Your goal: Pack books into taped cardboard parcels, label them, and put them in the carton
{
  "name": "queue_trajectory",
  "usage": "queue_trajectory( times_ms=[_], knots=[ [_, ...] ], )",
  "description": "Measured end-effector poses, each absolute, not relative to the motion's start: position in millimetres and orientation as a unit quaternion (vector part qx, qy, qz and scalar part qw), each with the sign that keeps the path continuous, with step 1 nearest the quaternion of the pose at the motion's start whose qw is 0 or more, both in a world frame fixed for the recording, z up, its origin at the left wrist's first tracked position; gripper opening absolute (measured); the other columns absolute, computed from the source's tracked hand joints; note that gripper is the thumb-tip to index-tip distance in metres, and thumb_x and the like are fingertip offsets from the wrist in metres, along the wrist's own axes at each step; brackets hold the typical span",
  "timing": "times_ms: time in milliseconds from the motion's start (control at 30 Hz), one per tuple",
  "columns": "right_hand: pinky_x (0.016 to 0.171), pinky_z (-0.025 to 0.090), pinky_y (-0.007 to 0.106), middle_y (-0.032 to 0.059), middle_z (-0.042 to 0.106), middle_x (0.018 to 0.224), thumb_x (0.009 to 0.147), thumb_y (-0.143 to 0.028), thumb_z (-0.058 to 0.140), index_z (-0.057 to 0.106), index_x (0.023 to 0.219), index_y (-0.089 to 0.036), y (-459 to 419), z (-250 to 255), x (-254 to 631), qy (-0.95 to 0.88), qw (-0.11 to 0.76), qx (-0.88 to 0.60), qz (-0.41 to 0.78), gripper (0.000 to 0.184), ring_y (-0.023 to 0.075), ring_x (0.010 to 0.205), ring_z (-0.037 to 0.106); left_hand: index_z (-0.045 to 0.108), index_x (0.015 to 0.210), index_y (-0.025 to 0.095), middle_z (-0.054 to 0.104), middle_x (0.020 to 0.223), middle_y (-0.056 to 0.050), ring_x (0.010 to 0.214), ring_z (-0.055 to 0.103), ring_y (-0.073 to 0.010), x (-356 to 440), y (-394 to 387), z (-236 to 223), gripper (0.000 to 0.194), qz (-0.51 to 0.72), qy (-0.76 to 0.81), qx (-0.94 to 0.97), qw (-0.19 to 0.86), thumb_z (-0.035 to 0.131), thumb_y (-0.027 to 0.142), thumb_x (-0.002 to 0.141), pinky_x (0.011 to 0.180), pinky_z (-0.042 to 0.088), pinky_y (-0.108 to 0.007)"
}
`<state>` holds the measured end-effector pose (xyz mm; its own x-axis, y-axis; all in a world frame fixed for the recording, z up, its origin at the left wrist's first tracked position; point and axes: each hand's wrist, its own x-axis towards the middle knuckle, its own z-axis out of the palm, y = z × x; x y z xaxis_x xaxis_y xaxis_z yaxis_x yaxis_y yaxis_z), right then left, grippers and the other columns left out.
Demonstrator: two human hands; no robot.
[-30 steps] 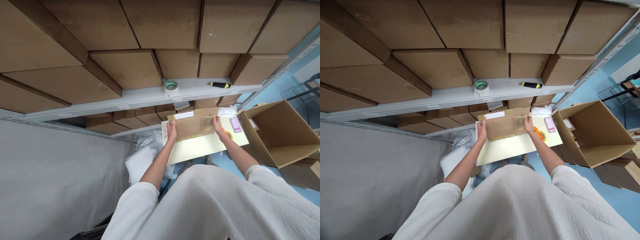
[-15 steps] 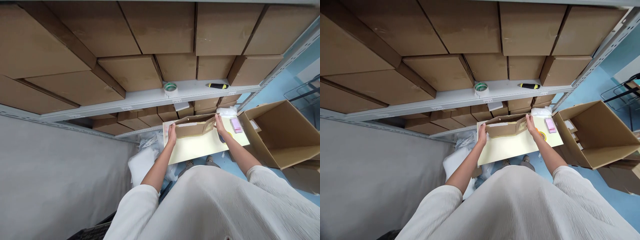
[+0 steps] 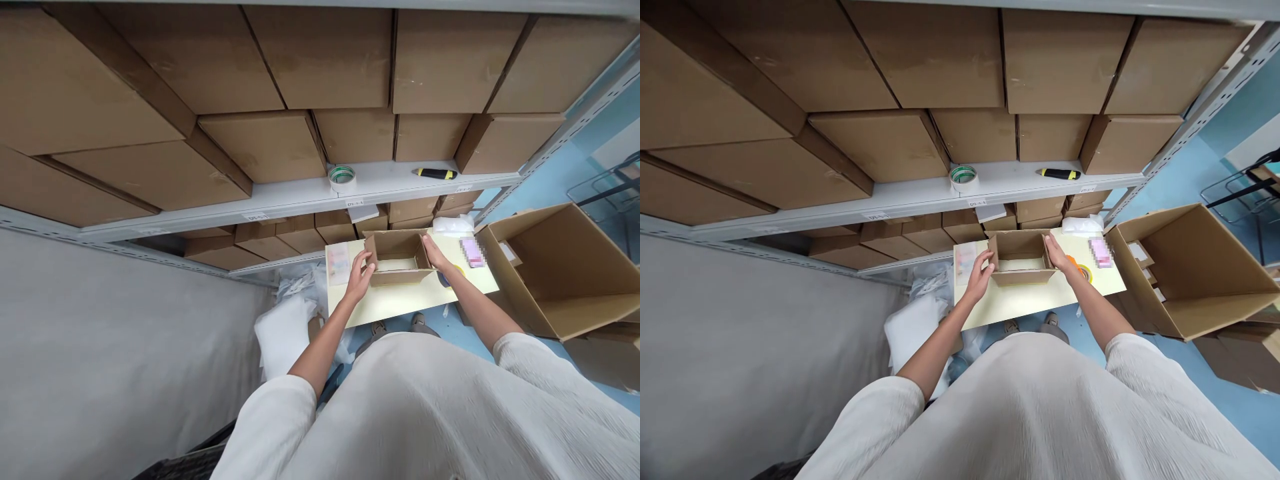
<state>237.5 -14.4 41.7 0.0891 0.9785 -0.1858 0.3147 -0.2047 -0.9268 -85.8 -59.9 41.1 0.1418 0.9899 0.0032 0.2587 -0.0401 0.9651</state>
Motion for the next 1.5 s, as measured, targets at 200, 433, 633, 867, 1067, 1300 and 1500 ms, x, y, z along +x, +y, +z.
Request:
queue_trajectory(
  times_ms=[200, 433, 633, 867, 1067, 1300, 1500],
  knots=[
    [0.122, 0.047, 0.055, 0.01, 0.059, 0.158, 0.081, -0.046, 0.074, 0.054, 0.152, -0.032, -13, 55, 246, -0.544, 0.391, -0.549, 0.501, 0.075, 0.0312, 0.142, 0.058, 0.077, 0.134, 0.028, 0.047, 0.169, -0.012, 0.161, 0.041, -0.0339, -97, -63, 34, 0.052, 0.344, 0.507, 0.677, 0.407, 0.05, 0.064, 0.108, 0.133, 0.034, -0.054],
    [0.113, 0.052, 0.053, 0.0119, 0.054, 0.156, 0.068, -0.03, 0.071, 0.06, 0.122, -0.029, -8, 57, 253, -0.531, 0.413, -0.574, 0.468, 0.055, 0.0328, 0.137, 0.06, 0.064, 0.142, 0.026, 0.052, 0.159, -0.016, 0.144, 0.056, -0.0304, -90, -52, 36, 0.052, 0.376, 0.546, 0.616, 0.426, 0.06, 0.061, 0.104, 0.117, 0.051, -0.048],
    [0.102, 0.057, 0.05, 0.0074, 0.066, 0.149, 0.084, -0.048, 0.061, 0.071, 0.1, -0.027, -15, 56, 253, -0.481, 0.404, -0.592, 0.506, 0.028, 0.0345, 0.132, 0.063, 0.049, 0.151, 0.026, 0.054, 0.158, -0.016, 0.122, 0.067, -0.0255, -78, -35, 33, 0.06, 0.397, 0.619, 0.537, 0.414, 0.067, 0.053, 0.1, 0.104, 0.056, -0.041],
    [0.113, 0.051, 0.048, 0.0042, 0.069, 0.14, 0.081, -0.062, 0.077, 0.066, 0.119, -0.03, -23, 45, 249, -0.537, 0.357, -0.602, 0.47, 0.051, 0.0291, 0.125, 0.063, 0.06, 0.148, 0.022, 0.069, 0.149, -0.02, 0.134, 0.066, -0.038, -73, -23, 20, 0.064, 0.304, 0.639, 0.542, 0.454, 0.061, 0.066, 0.102, 0.113, 0.051, -0.05],
    [0.119, 0.046, 0.049, 0.0067, 0.066, 0.144, 0.078, -0.053, 0.081, 0.061, 0.124, -0.028, -28, 40, 251, -0.553, 0.378, -0.588, 0.453, 0.056, 0.0302, 0.132, 0.062, 0.056, 0.159, 0.021, 0.074, 0.144, -0.018, 0.134, 0.069, -0.0407, -72, -27, 12, 0.076, 0.284, 0.624, 0.559, 0.467, 0.056, 0.072, 0.102, 0.111, 0.052, -0.05],
    [0.128, 0.036, 0.047, 0.0106, 0.058, 0.157, 0.076, -0.042, 0.078, 0.062, 0.117, -0.028, -29, 36, 249, -0.556, 0.393, -0.586, 0.439, 0.047, 0.0298, 0.15, 0.053, 0.047, 0.167, 0.023, 0.071, 0.149, -0.016, 0.135, 0.068, -0.0371, -68, -29, 0, 0.076, 0.271, 0.608, 0.577, 0.473, 0.055, 0.067, 0.104, 0.112, 0.052, -0.048],
    [0.13, 0.034, 0.052, 0.0096, 0.064, 0.153, 0.075, -0.042, 0.079, 0.066, 0.12, -0.028, -35, 26, 255, -0.554, 0.35, -0.613, 0.442, 0.049, 0.0315, 0.15, 0.053, 0.055, 0.159, 0.023, 0.072, 0.146, -0.017, 0.136, 0.067, -0.0376, -68, -35, -14, 0.075, 0.271, 0.612, 0.574, 0.472, 0.059, 0.071, 0.101, 0.113, 0.051, -0.048]
  ],
)
